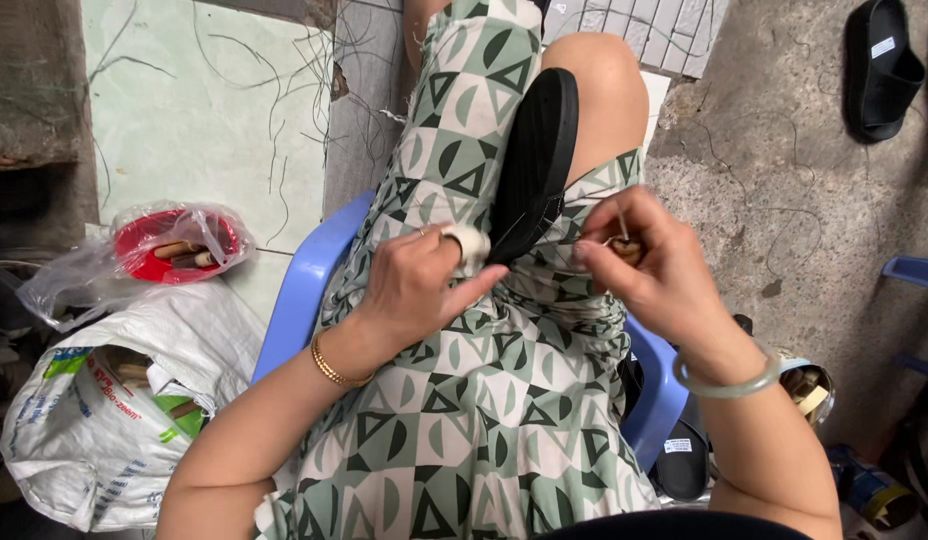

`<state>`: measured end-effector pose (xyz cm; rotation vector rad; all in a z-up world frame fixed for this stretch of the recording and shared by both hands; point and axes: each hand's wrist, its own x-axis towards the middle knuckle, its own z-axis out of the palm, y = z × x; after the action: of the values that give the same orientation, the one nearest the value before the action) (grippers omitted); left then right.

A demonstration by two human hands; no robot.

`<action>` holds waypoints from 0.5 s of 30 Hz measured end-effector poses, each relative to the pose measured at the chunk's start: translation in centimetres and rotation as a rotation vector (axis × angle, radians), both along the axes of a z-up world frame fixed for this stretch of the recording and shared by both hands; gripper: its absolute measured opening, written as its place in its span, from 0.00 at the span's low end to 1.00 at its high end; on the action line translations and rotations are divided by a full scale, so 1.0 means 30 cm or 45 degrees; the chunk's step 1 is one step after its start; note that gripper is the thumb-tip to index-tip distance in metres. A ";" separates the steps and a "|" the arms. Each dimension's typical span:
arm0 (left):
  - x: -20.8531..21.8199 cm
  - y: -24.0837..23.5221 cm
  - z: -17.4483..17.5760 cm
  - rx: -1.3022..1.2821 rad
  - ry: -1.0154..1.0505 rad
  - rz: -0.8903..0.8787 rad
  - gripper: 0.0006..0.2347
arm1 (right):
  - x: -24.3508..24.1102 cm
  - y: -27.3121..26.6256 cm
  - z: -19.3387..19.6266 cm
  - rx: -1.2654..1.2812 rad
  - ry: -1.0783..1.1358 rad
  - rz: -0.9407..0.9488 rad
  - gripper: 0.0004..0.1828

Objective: The person sits on a blue plastic chair and sews a black slip-on shoe using a needle and thread. They hold the shoe on their lap, repeatedly pushing the needle through the shoe's edge and pulling the thread to secure the seam.

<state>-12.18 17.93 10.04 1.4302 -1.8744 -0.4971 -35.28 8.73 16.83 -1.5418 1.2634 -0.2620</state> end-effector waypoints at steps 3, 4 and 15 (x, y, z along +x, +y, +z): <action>0.020 0.001 -0.018 0.387 -0.154 0.099 0.18 | 0.012 0.003 -0.014 -0.073 0.065 0.139 0.03; 0.029 0.002 -0.024 0.606 -0.194 0.123 0.20 | 0.013 0.006 -0.010 -0.199 0.143 0.212 0.07; 0.009 -0.220 -0.026 0.213 0.640 -0.195 0.12 | -0.057 0.011 -0.027 0.201 -0.970 -0.432 0.09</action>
<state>-11.92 11.32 9.25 1.1303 -1.5628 -1.0070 -37.00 9.06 16.03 -0.9322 0.8865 -0.8566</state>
